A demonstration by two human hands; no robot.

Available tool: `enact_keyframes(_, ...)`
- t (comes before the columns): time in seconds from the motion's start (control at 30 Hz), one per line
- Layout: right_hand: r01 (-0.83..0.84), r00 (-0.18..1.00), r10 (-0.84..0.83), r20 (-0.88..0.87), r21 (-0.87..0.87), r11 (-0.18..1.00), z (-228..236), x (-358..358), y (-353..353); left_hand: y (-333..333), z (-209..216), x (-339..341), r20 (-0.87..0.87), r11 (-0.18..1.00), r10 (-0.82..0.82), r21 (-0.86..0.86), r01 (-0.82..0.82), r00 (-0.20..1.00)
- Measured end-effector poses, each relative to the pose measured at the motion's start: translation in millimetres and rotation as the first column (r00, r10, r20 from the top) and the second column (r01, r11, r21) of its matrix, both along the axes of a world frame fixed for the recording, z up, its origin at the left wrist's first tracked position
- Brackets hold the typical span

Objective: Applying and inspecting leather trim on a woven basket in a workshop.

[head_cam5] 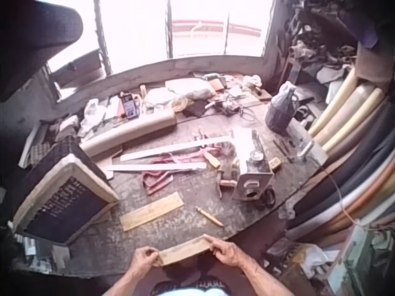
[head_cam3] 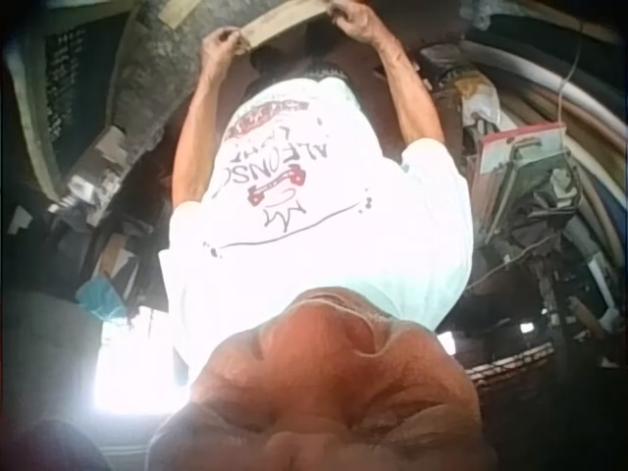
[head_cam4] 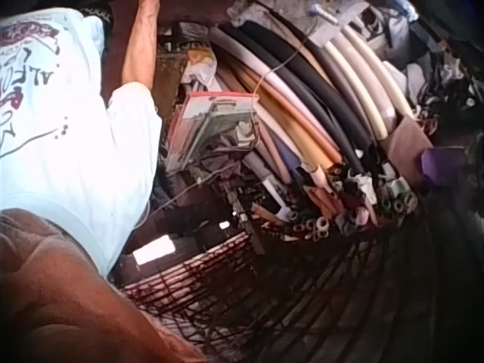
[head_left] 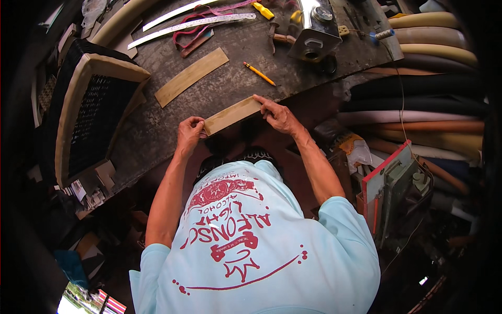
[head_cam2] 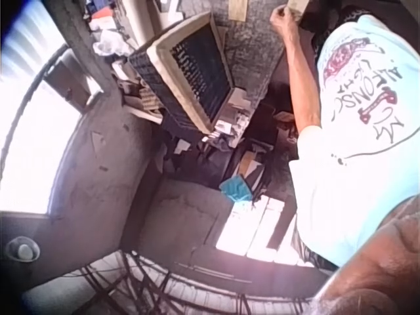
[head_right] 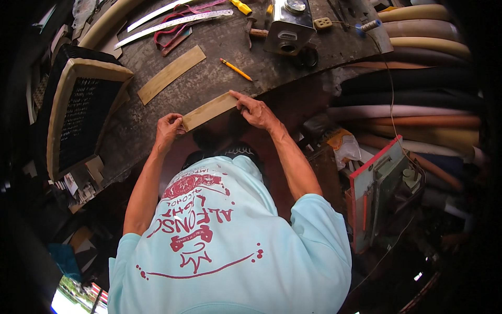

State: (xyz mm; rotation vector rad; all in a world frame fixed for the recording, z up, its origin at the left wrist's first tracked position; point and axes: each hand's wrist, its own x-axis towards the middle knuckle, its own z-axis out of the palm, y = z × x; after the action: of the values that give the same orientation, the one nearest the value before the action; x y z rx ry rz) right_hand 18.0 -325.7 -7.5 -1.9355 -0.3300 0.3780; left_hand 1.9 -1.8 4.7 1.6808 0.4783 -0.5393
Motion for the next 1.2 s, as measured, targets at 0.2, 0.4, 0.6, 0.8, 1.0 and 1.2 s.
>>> enact_keyframes(0.2,-0.121,0.976,0.155,0.153,-0.212,0.97,7,-7,-16,-3,6,1,0.003,1.0,0.007,0.015,-0.007,1.0)
enact_keyframes(0.4,-0.133,0.917,0.256,0.306,-0.372,0.919,5,-24,-23,-3,9,2,0.011,0.999,-0.004,0.042,0.003,1.0)
enact_keyframes(0.6,0.007,0.942,0.118,0.314,-0.369,0.929,9,-44,-5,1,3,2,0.022,1.0,-0.026,0.0,0.026,0.999)
enact_keyframes(0.8,0.262,0.963,-0.219,0.157,-0.356,0.897,4,-75,57,4,9,9,-0.01,0.993,-0.114,-0.022,0.114,0.993)
enact_keyframes(1.0,0.098,0.968,0.095,0.234,-0.693,0.714,3,-94,123,6,10,17,-0.027,0.961,-0.259,0.093,0.26,0.966)
enact_keyframes(1.2,0.294,0.927,-0.192,0.321,-0.307,0.905,33,-76,90,10,1,14,-0.016,0.973,-0.224,0.044,0.225,0.974)
